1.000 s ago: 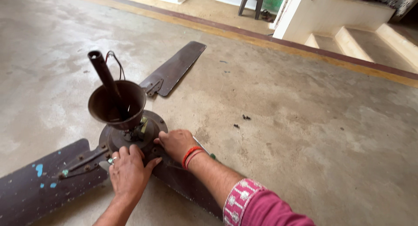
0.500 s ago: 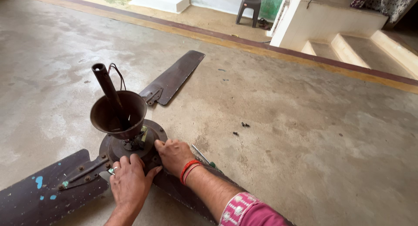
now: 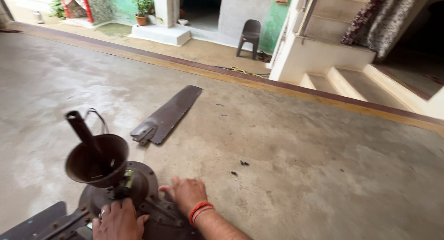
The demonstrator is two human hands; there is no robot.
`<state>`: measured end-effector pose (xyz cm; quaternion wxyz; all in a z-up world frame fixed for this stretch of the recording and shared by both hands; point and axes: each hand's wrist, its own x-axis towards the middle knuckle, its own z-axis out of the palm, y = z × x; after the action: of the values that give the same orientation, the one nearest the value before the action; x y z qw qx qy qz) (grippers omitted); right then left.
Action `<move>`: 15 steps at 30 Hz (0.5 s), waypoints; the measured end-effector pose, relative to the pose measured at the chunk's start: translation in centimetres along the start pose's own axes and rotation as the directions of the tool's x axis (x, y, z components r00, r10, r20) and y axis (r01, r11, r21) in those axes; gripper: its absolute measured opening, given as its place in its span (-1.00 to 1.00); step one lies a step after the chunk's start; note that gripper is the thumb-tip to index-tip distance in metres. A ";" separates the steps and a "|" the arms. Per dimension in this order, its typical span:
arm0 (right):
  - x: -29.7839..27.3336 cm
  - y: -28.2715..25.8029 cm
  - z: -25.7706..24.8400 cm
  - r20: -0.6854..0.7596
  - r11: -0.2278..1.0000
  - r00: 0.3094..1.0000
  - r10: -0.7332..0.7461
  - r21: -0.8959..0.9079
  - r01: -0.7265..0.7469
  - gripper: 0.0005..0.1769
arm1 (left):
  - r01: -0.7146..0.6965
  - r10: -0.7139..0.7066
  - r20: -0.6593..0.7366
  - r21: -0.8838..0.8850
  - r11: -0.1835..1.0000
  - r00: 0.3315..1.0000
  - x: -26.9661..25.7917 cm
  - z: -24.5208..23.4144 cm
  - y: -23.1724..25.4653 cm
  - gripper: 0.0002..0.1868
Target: The person assembles an electric fan by attaching the blades to the central motor housing. They pick up each blade, align it with the mounting holes, insert screws, and tighten them using a screwdriver. The process is repeated for each blade until all are secured.
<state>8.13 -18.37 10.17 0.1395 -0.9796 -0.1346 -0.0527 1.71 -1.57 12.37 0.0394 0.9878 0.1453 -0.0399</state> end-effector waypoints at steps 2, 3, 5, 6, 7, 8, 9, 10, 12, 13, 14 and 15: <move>0.0 2.4 -0.4 -0.016 0.996 0.996 0.085 -0.024 -0.085 -0.40 | -0.136 0.127 -0.136 -0.060 0.989 0.983 -0.7 -0.4 1.7 -0.56; 0.1 3.8 -0.7 -0.021 0.990 0.990 0.136 -0.028 -0.137 -0.42 | -0.260 0.233 -0.249 -0.083 0.962 0.940 -0.9 -0.6 3.0 -0.63; 0.1 6.0 -1.0 -0.023 0.968 0.968 0.248 0.035 -0.247 -0.56 | -0.450 0.397 -0.362 -0.073 0.890 0.843 -1.5 -1.2 5.1 -0.73; -0.2 7.2 -1.2 -0.018 0.948 0.951 0.307 0.092 -0.304 -0.65 | -0.518 0.465 -0.364 -0.061 0.853 0.807 -1.4 -1.4 7.4 -0.75; -0.5 8.2 -1.2 -0.021 0.944 0.946 0.322 0.081 -0.320 -0.71 | -0.544 0.489 -0.341 -0.081 0.835 0.803 -1.3 -1.6 9.3 -0.79; -0.8 9.2 -1.3 -0.026 0.940 0.941 0.337 0.069 -0.335 -0.72 | -0.568 0.513 -0.321 -0.103 0.817 0.796 -1.2 -1.8 10.9 -0.82; -1.0 10.2 -1.3 -0.030 0.935 0.936 0.352 0.057 -0.350 -0.68 | -0.552 0.500 -0.283 -0.143 0.821 0.818 -0.9 -2.0 12.3 -0.75; -1.1 11.1 -1.2 -0.037 0.948 0.947 0.319 0.012 -0.319 -0.59 | -0.532 0.487 -0.240 -0.183 0.827 0.840 -0.6 -1.9 13.6 -0.68; -1.5 12.7 -0.5 -0.037 0.965 0.968 0.250 -0.076 -0.252 -0.37 | -0.520 0.490 -0.180 -0.202 0.830 0.853 0.1 -1.1 15.0 -0.58; -1.7 13.2 0.2 -0.048 0.965 0.969 0.243 -0.094 -0.246 -0.34 | -0.531 0.507 -0.164 -0.182 0.827 0.846 0.5 -0.5 15.3 -0.55; -1.6 13.8 0.5 -0.063 0.963 0.970 0.236 -0.116 -0.242 -0.32 | -0.546 0.526 -0.152 -0.164 0.821 0.837 0.8 0.1 15.6 -0.52; -1.7 14.2 1.0 -0.077 0.962 0.971 0.228 -0.139 -0.237 -0.28 | -0.530 0.513 -0.134 -0.173 0.830 0.848 1.0 0.8 15.6 -0.48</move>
<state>10.54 -31.64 5.34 0.0762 -0.9942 -0.0103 -0.0750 7.14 -16.24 12.55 0.1434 0.9814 -0.1248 0.0280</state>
